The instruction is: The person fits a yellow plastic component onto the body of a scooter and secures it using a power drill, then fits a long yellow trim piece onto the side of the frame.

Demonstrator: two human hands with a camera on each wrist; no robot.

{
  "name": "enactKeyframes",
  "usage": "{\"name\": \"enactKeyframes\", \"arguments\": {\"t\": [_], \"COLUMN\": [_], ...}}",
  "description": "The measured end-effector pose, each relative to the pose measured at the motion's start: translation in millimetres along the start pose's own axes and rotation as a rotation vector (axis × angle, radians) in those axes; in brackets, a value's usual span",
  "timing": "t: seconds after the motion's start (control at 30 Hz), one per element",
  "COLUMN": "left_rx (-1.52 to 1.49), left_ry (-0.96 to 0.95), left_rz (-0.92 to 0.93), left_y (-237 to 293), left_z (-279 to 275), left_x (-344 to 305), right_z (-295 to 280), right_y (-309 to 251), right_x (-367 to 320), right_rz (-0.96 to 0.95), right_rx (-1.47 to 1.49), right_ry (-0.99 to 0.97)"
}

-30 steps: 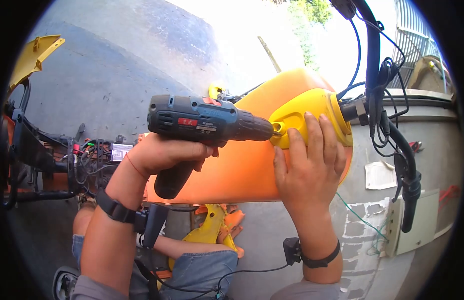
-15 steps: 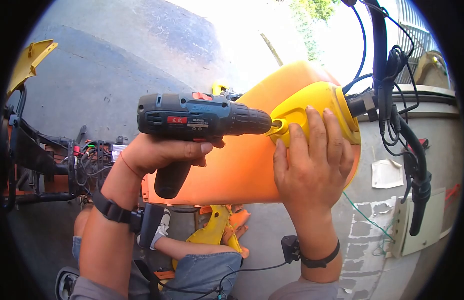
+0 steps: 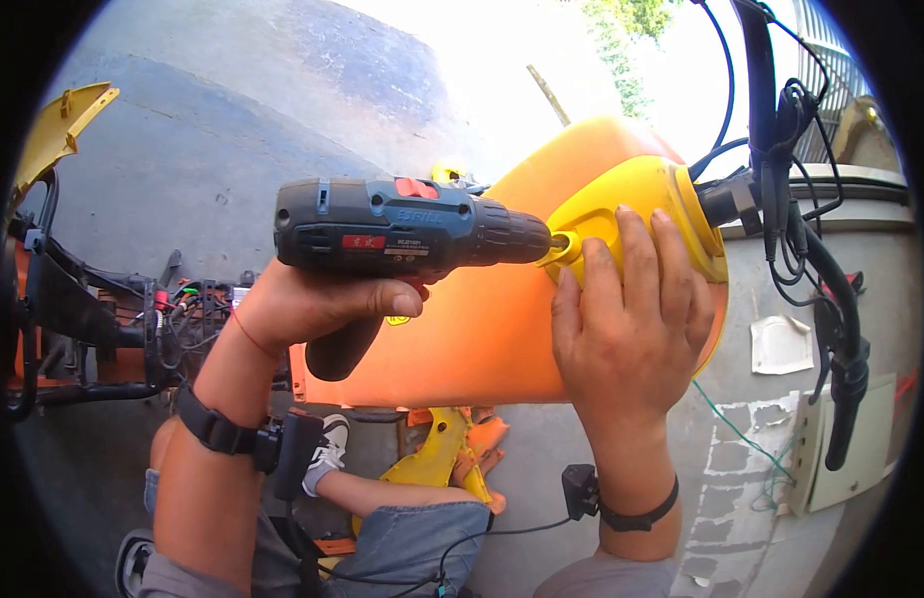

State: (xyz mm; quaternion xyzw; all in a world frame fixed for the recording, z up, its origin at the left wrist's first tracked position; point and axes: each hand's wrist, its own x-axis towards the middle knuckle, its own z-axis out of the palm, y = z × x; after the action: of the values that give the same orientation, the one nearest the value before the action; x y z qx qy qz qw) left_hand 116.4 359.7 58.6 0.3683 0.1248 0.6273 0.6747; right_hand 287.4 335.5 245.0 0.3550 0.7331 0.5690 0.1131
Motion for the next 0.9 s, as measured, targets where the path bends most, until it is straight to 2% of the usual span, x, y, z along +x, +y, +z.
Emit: {"name": "enactKeyframes", "arguments": {"t": [0.27,0.33,0.37,0.43,0.47,0.53,0.67,0.73,0.77,0.9], "left_rx": [-0.132,0.118,0.117,0.334,0.331,0.571,0.557,0.671,0.656,0.777], "left_ry": [0.027,-0.018,-0.016,-0.019,-0.015,-0.067,-0.091,-0.103,-0.152,-0.168], "left_rz": [-0.017,0.110,0.112,0.305,0.308,0.238,0.292,0.362,0.293,0.332], "left_y": [10,12,14,17,20,26,23,23,26,6], "left_z": [3,0,-1,-3,-4,-6,-5,-4,-4,-5], "left_x": [-2,-2,0,3,4,2,1,3,1,0], "right_z": [-1,-1,-1,-1,-1,-2,-3,-2,-2,-3], "right_y": [0,0,0,-1,0,-1,0,1,1,2], "right_x": [2,2,3,3,3,4,4,4,4,4], "right_rz": [0.001,-0.003,-0.005,-0.011,-0.013,-0.015,-0.015,-0.010,-0.014,-0.014], "right_rx": [0.005,0.008,0.012,0.015,0.019,0.021,0.043,0.047,0.051,0.067], "right_ry": [0.011,0.012,0.013,0.014,0.011,0.011,0.011,0.021,0.027,0.027]}}
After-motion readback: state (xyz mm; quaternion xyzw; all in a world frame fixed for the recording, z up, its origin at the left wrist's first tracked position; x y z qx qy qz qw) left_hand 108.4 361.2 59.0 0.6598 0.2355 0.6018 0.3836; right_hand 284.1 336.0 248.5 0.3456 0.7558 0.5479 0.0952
